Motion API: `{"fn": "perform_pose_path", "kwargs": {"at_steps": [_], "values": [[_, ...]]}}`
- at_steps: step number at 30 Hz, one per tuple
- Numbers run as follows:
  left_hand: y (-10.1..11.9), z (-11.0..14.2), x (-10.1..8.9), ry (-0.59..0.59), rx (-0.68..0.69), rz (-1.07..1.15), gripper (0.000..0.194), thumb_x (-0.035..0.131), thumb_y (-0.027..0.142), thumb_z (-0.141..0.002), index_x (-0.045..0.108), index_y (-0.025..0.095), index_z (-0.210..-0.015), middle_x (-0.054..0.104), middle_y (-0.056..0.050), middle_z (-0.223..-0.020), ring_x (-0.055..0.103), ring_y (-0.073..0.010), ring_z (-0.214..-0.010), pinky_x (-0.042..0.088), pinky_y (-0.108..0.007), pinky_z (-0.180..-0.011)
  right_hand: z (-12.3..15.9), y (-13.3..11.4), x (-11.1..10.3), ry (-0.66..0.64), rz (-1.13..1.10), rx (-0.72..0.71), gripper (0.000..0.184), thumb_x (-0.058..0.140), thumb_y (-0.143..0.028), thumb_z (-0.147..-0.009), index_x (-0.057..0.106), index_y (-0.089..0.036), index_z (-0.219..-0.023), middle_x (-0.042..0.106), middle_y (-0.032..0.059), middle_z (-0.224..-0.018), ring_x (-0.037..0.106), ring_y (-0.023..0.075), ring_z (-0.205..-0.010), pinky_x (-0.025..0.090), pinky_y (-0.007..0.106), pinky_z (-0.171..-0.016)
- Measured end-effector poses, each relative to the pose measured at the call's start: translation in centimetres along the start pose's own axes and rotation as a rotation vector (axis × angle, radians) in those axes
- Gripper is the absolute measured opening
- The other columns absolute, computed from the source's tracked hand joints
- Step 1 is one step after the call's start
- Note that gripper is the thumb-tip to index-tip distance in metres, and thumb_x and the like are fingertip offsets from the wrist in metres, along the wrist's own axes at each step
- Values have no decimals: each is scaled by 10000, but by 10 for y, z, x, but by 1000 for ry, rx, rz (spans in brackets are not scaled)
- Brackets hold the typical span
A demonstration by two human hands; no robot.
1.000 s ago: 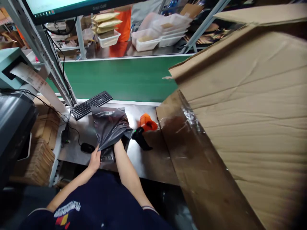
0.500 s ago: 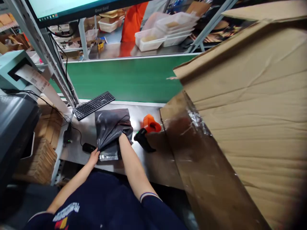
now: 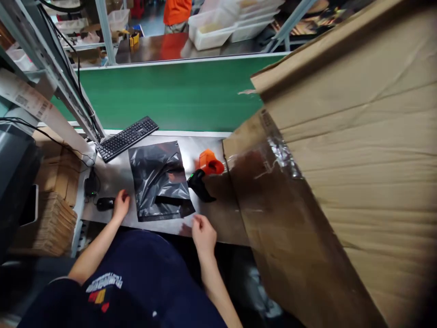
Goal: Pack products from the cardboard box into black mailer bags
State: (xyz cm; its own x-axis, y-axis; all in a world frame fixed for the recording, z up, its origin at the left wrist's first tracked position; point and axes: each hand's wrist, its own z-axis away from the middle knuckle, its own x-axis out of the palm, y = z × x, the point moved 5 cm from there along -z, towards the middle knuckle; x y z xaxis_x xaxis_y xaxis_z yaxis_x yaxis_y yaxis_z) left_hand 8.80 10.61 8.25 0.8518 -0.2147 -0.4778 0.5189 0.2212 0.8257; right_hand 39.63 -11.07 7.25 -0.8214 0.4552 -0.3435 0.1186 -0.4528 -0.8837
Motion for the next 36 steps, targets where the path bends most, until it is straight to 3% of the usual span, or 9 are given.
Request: {"fn": "perform_pose_path", "kwargs": {"at_steps": [3, 5, 8, 14, 18, 22, 26, 31, 36], "values": [[38, -19, 38, -116, 237, -77, 441, 606, 257, -928, 655, 184, -1361, 612, -148, -1483, 512, -273, -1443, 350, -472, -1263, -29, -53, 0, 203, 278, -290, 517, 463, -473, -973, 630, -249, -1408, 587, 125, -1522, 464, 344, -1472, 301, 559, -1283], [54, -30, 69, -197, 380, -244, 577, 636, 317, -932, 567, 182, -1489, 481, -155, -1627, 358, -316, -1563, 264, -523, -1302, -53, -78, 25, 55, 487, -474, 543, 494, -434, -987, 570, -258, -1495, 483, 86, -1634, 361, 321, -1557, 223, 556, -1314], [53, -40, 94, -307, 559, -692, 762, 620, 437, -958, 381, 154, -1624, 281, -188, -1730, 165, -399, -1626, 197, -615, -1300, -72, -63, 46, -169, 806, -488, 562, 506, -382, -994, 533, -217, -1531, 447, 126, -1654, 344, 358, -1568, 227, 652, -1281], [17, -35, 63, -338, 714, -900, 877, 613, 554, -951, 286, 164, -1665, 163, -203, -1754, 98, -415, -1633, 132, -656, -1295, -41, 14, 8, -165, 904, -562, 518, 428, -408, -1033, 611, -168, -1455, 532, 158, -1586, 446, 351, -1510, 330, 634, -1244], [9, -12, 69, -395, 723, -886, 792, 577, 538, -982, 323, 214, -1658, 205, -168, -1751, 133, -398, -1632, 144, -651, -1297, -58, 1, -7, 165, 696, -561, 537, 377, -413, -1047, 581, -146, -1466, 545, 186, -1562, 448, 306, -1496, 363, 530, -1248], [8, -3, 76, -430, 716, -929, 779, 587, 548, -978, 353, 221, -1646, 221, -162, -1746, 172, -406, -1623, 154, -680, -1284, -118, -20, -13, 423, 550, -247, 702, 462, -407, -973, 398, -43, -1570, 491, 278, -1561, 441, 374, -1467, 375, 574, -1218], [15, 6, 73, -387, 753, -931, 808, 570, 567, -982, 321, 198, -1656, 216, -173, -1746, 170, -398, -1625, 144, -671, -1291, -151, -14, -26, 369, 598, -27, 705, 536, -428, -930, 467, -60, -1527, 562, 279, -1481, 489, 429, -1390, 369, 632, -1180], [31, 18, 101, -362, 773, -919, 729, 481, 539, -1027, 297, 241, -1667, 226, -128, -1752, 167, -362, -1633, 136, -647, -1304, -131, -3, -56, 452, 724, -47, 656, 473, -411, -983, 469, -38, -1522, 551, 302, -1475, 492, 436, -1378, 393, 640, -1146], [24, 5, 113, -287, 623, -925, 758, 503, 555, -1008, 308, 228, -1663, 200, -147, -1755, 139, -398, -1632, 151, -694, -1280, -122, -43, 2, 216, 940, -422, 662, 357, -458, -1055, 363, -118, -1622, 272, 211, -1723, 238, 359, -1595, 219, 598, -1286]]}}
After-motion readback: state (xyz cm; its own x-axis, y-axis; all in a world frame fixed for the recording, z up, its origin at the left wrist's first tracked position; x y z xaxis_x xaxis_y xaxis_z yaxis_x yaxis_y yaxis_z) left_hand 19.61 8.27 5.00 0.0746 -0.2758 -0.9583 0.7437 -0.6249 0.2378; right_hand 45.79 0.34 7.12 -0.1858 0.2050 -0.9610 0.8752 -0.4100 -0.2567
